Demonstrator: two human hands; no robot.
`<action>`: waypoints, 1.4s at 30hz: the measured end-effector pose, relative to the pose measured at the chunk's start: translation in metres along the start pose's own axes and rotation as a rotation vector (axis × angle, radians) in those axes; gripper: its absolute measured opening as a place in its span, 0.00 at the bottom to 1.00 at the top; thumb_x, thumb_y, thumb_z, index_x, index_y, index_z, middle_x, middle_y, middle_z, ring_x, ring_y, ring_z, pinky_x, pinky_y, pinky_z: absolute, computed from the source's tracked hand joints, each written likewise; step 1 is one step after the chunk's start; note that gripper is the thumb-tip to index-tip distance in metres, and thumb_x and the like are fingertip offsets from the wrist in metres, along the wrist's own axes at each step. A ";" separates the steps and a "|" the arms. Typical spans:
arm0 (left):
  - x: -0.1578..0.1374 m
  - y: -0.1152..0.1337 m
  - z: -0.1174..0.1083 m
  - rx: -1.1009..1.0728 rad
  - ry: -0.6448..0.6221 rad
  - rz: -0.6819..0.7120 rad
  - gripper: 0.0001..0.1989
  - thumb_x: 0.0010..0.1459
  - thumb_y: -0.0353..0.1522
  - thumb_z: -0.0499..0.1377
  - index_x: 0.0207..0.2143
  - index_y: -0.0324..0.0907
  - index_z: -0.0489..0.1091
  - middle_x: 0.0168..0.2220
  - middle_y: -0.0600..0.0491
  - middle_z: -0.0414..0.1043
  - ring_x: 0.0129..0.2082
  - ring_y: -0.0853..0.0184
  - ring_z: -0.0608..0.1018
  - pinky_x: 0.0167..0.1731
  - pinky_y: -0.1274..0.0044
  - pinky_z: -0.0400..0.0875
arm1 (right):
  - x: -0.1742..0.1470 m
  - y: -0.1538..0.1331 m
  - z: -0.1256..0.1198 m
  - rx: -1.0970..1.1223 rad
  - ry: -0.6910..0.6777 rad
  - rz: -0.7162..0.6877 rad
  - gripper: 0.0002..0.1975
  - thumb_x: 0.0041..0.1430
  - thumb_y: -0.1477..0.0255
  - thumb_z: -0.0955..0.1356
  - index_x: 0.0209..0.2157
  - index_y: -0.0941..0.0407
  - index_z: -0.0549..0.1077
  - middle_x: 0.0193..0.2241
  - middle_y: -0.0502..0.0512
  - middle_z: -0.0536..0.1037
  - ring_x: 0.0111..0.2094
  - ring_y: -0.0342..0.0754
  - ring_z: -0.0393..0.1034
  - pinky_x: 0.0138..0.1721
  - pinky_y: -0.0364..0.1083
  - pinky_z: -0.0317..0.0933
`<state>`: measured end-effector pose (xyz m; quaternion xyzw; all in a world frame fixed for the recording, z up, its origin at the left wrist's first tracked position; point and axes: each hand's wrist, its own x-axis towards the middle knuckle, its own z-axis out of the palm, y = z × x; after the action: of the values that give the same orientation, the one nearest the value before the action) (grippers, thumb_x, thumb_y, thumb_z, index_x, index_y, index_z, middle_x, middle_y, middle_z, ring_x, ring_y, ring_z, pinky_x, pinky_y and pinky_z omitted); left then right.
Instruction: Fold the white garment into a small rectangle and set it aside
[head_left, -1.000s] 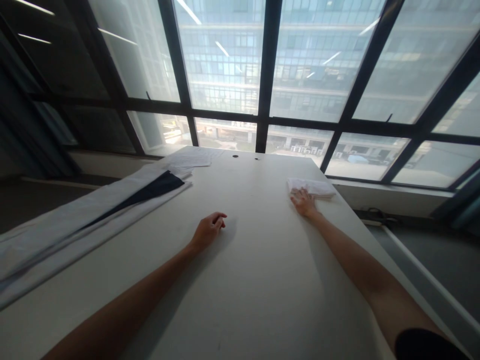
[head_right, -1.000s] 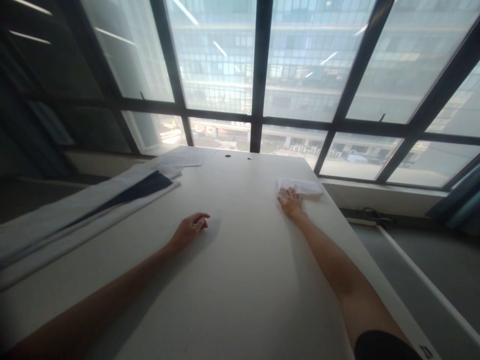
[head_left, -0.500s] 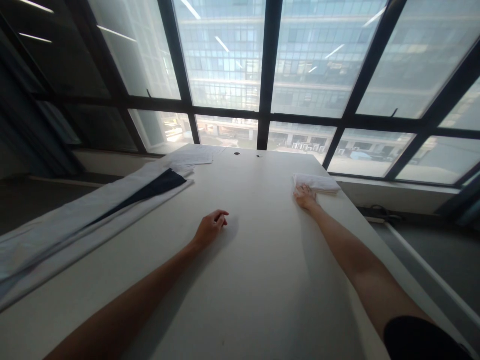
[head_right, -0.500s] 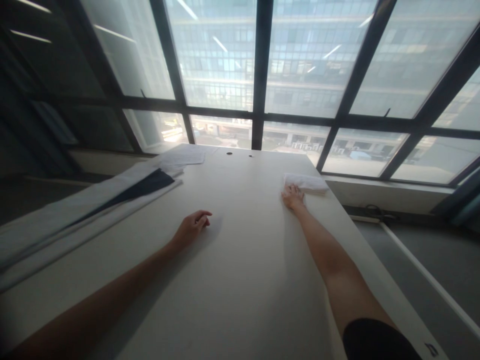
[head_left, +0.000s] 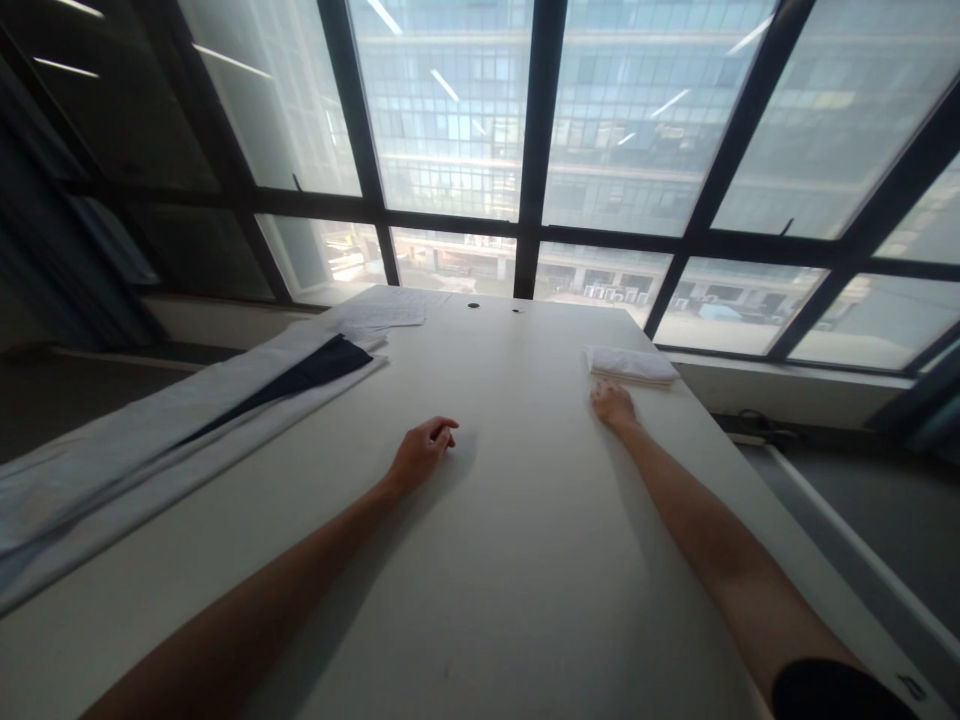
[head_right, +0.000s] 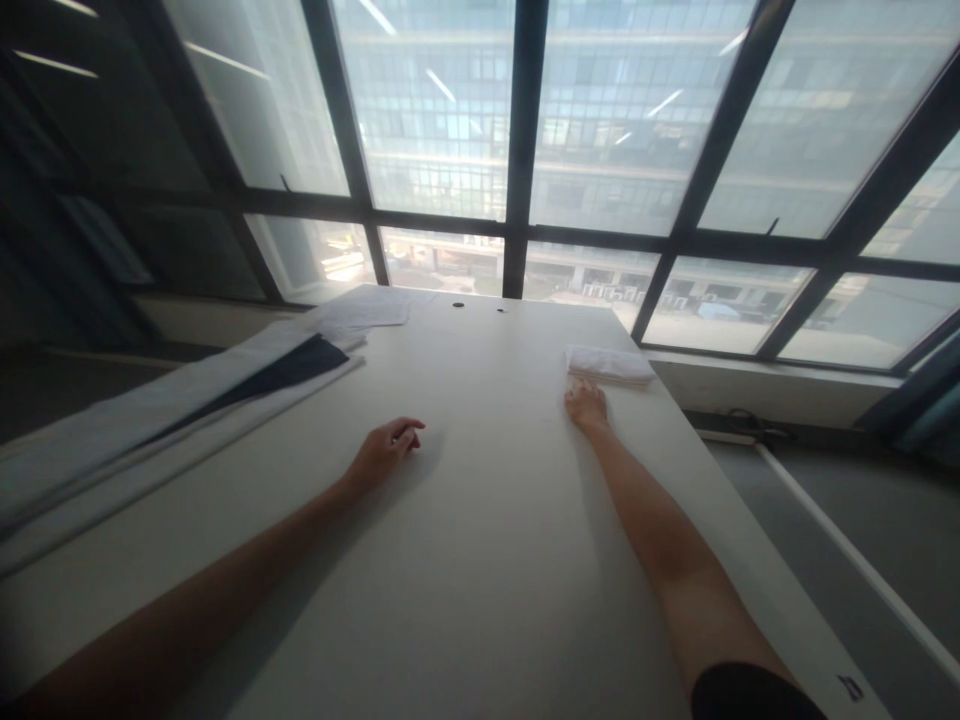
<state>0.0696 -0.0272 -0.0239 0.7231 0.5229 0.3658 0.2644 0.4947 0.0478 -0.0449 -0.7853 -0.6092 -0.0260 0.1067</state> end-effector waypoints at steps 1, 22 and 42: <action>0.000 0.000 0.000 0.001 0.001 -0.001 0.20 0.58 0.39 0.50 0.43 0.40 0.75 0.29 0.53 0.76 0.27 0.64 0.75 0.30 0.76 0.65 | -0.001 0.000 0.000 -0.003 -0.006 0.003 0.27 0.69 0.66 0.54 0.62 0.62 0.66 0.64 0.68 0.65 0.64 0.56 0.56 0.63 0.51 0.48; -0.006 -0.004 0.006 0.062 -0.042 0.032 0.16 0.61 0.34 0.51 0.43 0.40 0.77 0.31 0.52 0.78 0.24 0.69 0.72 0.26 0.77 0.62 | -0.014 0.015 0.019 -0.027 -0.014 -0.102 0.28 0.68 0.66 0.56 0.64 0.61 0.66 0.66 0.69 0.62 0.67 0.56 0.53 0.62 0.56 0.51; 0.009 -0.005 -0.035 0.213 -0.050 0.045 0.12 0.63 0.30 0.56 0.44 0.39 0.78 0.37 0.50 0.82 0.35 0.68 0.79 0.37 0.79 0.70 | 0.022 0.050 0.070 0.087 0.027 -0.142 0.31 0.59 0.61 0.56 0.59 0.54 0.72 0.63 0.76 0.64 0.65 0.59 0.57 0.60 0.60 0.49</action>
<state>0.0401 -0.0167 -0.0050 0.7676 0.5356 0.2961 0.1905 0.5426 0.0710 -0.1166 -0.7343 -0.6626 -0.0176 0.1466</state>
